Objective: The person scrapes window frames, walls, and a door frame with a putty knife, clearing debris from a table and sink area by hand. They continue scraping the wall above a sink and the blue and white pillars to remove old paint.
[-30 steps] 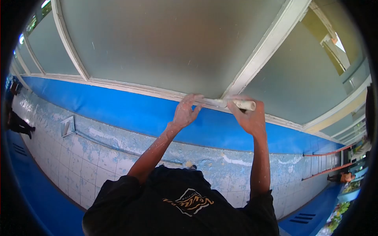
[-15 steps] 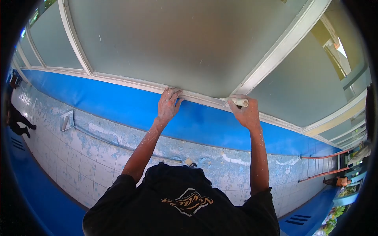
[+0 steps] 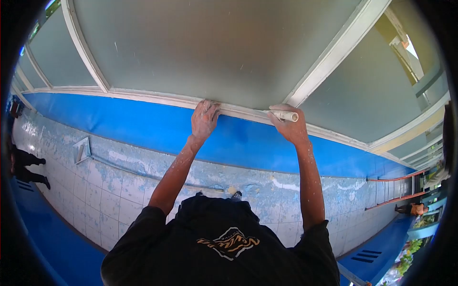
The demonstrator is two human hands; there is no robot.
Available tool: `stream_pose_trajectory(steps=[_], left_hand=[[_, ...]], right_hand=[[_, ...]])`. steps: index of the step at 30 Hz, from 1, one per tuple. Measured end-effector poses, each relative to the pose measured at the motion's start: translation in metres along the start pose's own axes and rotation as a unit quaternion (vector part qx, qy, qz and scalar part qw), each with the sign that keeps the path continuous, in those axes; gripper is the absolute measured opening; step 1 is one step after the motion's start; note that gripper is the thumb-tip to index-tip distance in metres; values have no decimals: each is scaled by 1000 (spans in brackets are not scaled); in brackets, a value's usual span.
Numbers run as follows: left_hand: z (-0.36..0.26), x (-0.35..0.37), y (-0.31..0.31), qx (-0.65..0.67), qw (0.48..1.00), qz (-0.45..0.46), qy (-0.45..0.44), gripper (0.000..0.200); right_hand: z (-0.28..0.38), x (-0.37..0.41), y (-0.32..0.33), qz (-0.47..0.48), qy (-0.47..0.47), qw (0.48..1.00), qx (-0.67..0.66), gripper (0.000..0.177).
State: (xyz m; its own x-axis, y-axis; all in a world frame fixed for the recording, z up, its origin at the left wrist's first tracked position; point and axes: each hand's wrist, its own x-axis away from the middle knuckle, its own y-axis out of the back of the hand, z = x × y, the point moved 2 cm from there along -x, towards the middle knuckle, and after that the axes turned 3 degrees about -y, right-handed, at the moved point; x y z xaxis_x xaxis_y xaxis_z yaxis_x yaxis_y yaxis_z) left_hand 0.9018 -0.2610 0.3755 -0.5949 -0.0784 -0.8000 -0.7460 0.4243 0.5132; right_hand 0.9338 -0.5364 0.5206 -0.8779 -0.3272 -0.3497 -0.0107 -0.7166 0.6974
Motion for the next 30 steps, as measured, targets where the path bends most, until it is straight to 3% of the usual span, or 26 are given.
stream_pose_trajectory(steps=[3, 6, 10, 16, 19, 22, 30], left_hand=[[4, 1, -3, 11, 1000, -13, -4, 31], [6, -1, -1, 36, 999, 12, 17, 30], [1, -2, 0, 14, 1000, -5, 10, 30], [5, -4, 1, 29, 1000, -1, 2, 27], [4, -4, 1, 26, 1000, -4, 12, 27], [2, -1, 2, 32, 999, -10, 12, 28], [5, -3, 3, 37, 999, -10, 1, 29]], right_hand=[[-11, 5, -3, 50, 46, 996, -55, 19], [9, 16, 7, 103, 42, 994, 11, 15], [19, -1, 0, 32, 52, 998, -19, 14], [19, -21, -23, 74, 56, 995, 32, 16], [37, -15, -19, 182, 78, 980, -5, 16], [49, -19, -24, 135, 123, 982, -37, 17], [38, -48, -60, 142, 166, 975, 44, 18]])
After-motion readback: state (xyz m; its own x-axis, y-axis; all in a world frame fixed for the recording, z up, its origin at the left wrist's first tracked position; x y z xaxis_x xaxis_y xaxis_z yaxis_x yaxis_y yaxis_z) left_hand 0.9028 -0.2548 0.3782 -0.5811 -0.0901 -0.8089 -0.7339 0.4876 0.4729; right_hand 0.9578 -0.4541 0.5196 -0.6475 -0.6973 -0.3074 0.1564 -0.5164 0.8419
